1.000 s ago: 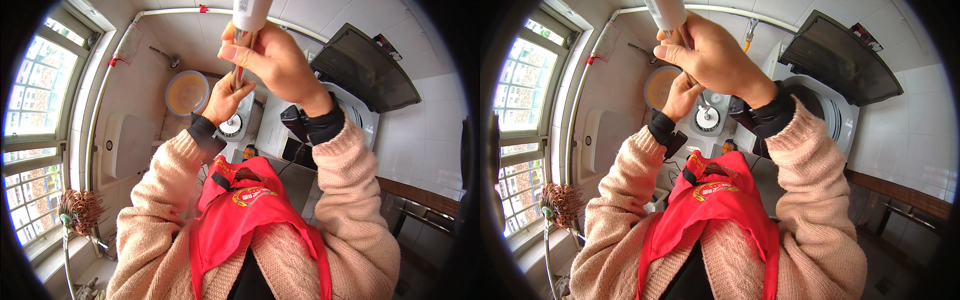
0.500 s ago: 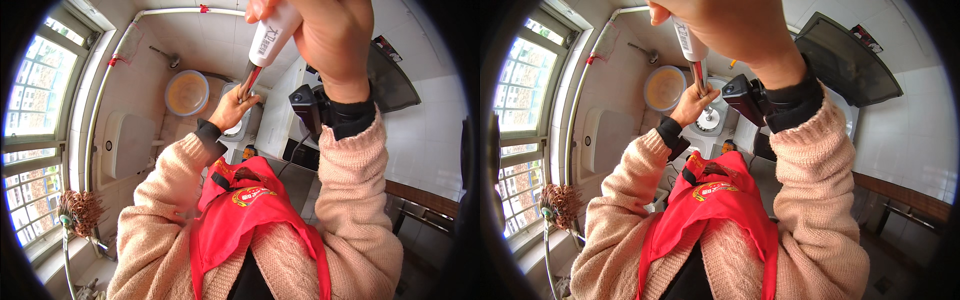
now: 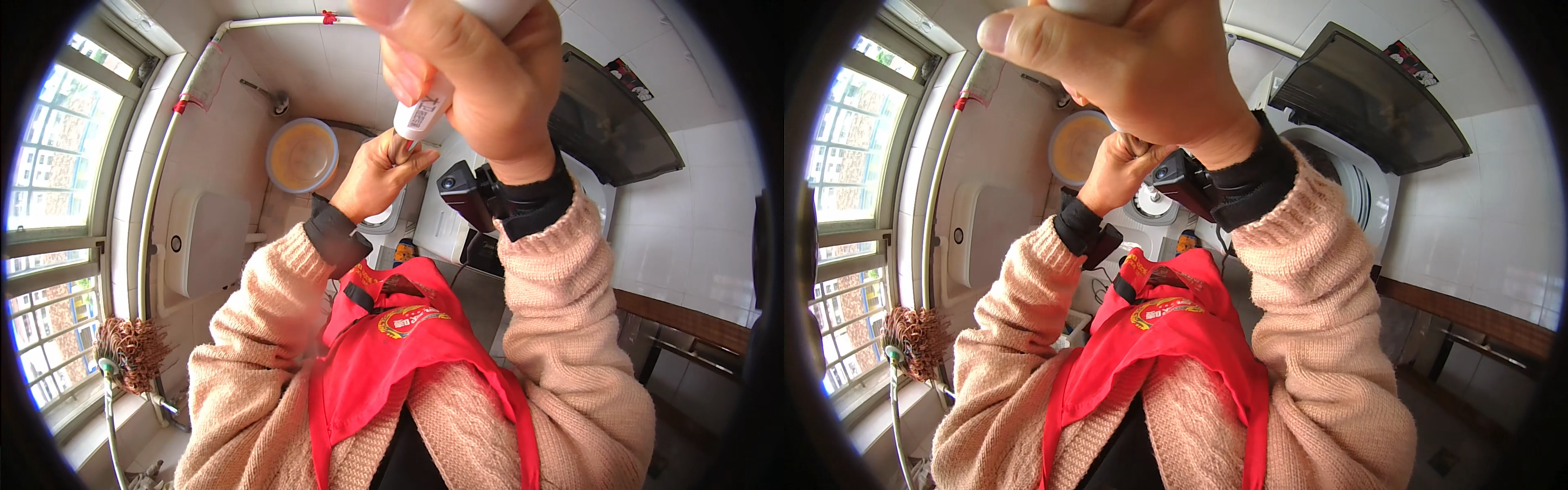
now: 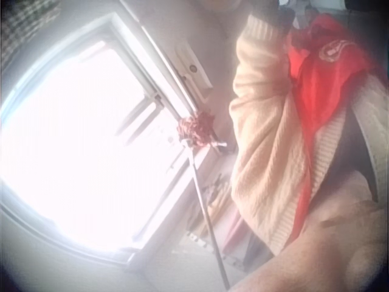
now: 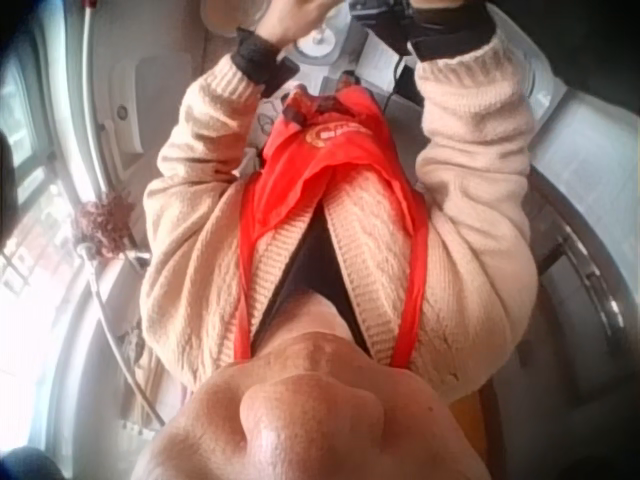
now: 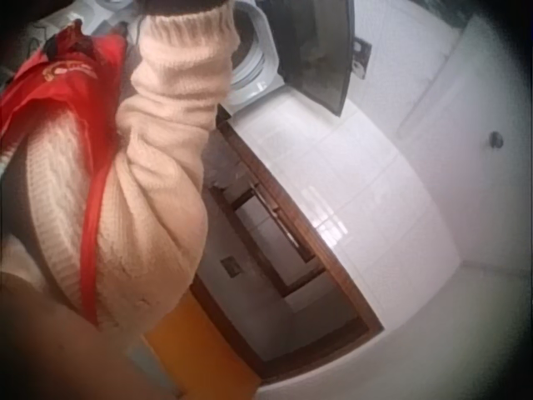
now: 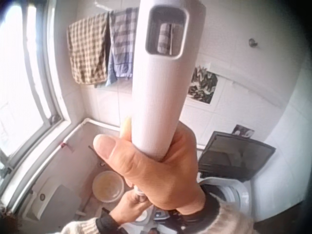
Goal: The person assembles a spin mop by inserting the mop head into the wringer bucket, then attaching the handle to the mop head and tightening the connection. The person repeatedly twists the handle to secure the assembly.
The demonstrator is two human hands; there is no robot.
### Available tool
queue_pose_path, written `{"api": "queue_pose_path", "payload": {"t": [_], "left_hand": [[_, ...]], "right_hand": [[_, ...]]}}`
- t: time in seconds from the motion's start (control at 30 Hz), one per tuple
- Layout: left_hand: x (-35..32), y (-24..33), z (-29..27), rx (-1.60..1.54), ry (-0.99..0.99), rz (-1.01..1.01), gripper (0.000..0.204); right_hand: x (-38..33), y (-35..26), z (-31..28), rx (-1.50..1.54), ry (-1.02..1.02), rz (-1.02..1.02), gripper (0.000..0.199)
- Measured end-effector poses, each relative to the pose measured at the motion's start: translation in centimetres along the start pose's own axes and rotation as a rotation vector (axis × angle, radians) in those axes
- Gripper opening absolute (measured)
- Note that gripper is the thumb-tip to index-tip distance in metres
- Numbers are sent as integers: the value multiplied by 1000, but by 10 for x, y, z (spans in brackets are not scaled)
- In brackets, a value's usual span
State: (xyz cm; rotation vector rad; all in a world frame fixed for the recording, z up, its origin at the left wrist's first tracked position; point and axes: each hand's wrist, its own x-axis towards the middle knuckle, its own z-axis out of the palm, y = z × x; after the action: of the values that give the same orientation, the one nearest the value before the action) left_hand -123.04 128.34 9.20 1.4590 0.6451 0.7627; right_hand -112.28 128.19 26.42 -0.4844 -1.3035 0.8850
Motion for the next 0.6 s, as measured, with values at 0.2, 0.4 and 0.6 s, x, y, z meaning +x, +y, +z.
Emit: {"api": "queue_pose_path", "payload": {"t": [0.2,0.4,0.6], "left_hand": [[-1,-28,-8,-45,-3,36,30],[-13,-23,-18,-38,-32,4,29],[-11,10,-11,-61,32,148,29]], "right_hand": [[-4,11,-1,-66,-26,36,21],[-8,15,9,-48,-118,-32,24],[17,-4,25,49,-71,-208,22]]}}
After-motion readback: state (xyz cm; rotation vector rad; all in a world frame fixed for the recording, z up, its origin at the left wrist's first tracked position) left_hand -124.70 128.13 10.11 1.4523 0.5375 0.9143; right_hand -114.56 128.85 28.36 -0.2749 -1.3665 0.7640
